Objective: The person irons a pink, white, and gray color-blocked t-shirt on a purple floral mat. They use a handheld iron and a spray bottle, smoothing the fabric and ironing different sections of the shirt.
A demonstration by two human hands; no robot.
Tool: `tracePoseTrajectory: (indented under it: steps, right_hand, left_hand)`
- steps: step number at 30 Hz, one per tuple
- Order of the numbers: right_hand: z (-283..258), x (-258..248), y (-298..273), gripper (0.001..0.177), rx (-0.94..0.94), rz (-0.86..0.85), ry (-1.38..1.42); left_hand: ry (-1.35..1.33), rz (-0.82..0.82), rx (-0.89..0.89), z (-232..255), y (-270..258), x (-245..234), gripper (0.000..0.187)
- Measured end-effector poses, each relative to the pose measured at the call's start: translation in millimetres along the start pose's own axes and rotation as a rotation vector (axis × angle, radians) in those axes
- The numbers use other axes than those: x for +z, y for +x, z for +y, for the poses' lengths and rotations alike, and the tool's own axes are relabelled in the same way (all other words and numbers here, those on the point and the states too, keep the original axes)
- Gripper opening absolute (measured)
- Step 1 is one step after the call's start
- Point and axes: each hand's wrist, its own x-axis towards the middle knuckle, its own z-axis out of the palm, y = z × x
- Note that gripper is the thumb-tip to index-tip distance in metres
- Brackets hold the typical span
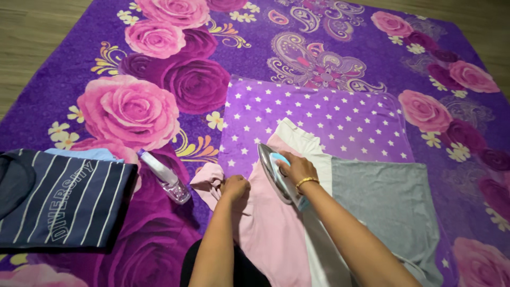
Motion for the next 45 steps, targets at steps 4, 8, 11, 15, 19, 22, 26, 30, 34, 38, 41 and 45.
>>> tracePoseTrajectory:
  steps: [4,8,11,15,19,22,26,30,34,38,41,45]
  right_hand:
    - [7.6,-2.4,-35.2,0.051,0.071,-0.048,-0.003]
    - [17.7,-9.6,-70.7,0.05,0.096,-0.103,-0.081]
    - [17.7,-9.9,-71.3,0.05,0.086,-0.087,-0.097]
    - [12.4,-6.6,-45.5,0.049,0.062,-0.022,-0.086]
    - [7.3,-1.3,-15.6,0.049,0.05,-0.022,-0.091]
    - [2.6,2.8,0.0,0.048,0.047,0.005,-0.066]
    - [3.5,1.5,-5.1,0.049,0.019,0.002,-0.001]
    - [9.0,-4.8,-47.7,0.05,-0.026,-0.11,-0.041]
    - [14.4,-16.2,-79.1,0.049,-0.073,-0.149,-0.104]
    - [14.1,-19.8,-72.5,0.049,-0.083,-0.141,-0.165]
    - [10.1,-14.5,-48.4,0.049,-0.037,-0.106,-0.155]
    - [4.4,-6.9,-8.5,0.049,-0.014,-0.057,-0.084]
  left_hand:
    - [-0.04,-0.033,-0.018,-1.9,2.5,-0.8,0.026]
    - [0.067,-0.003,0.033,0.9,2.8,-2.8,0.026]
    - [0.035,-0.032,0.022,4.0,-1.8,-6.8,0.028]
    - [-0.003,-0.034,0.007,9.7,-7.9,-13.1,0.029]
    - [-0.036,-0.049,-0.011,11.4,-8.8,-15.3,0.027]
    - [-0.069,-0.039,-0.016,10.1,-8.0,-13.2,0.027]
    - [0.071,-0.002,0.007,7.0,-7.7,-9.8,0.027]
    - [0.056,-0.011,0.013,9.1,-5.3,-10.8,0.027]
    - [0.031,-0.014,-0.007,9.5,-7.3,-11.8,0.028]
    - [0.009,-0.008,-0.027,10.6,-9.2,-12.1,0.028]
    - [0.024,-0.025,-0.029,9.4,-8.1,-13.4,0.028]
    - [0.022,-0.013,-0.01,4.9,-1.9,-8.8,0.029]
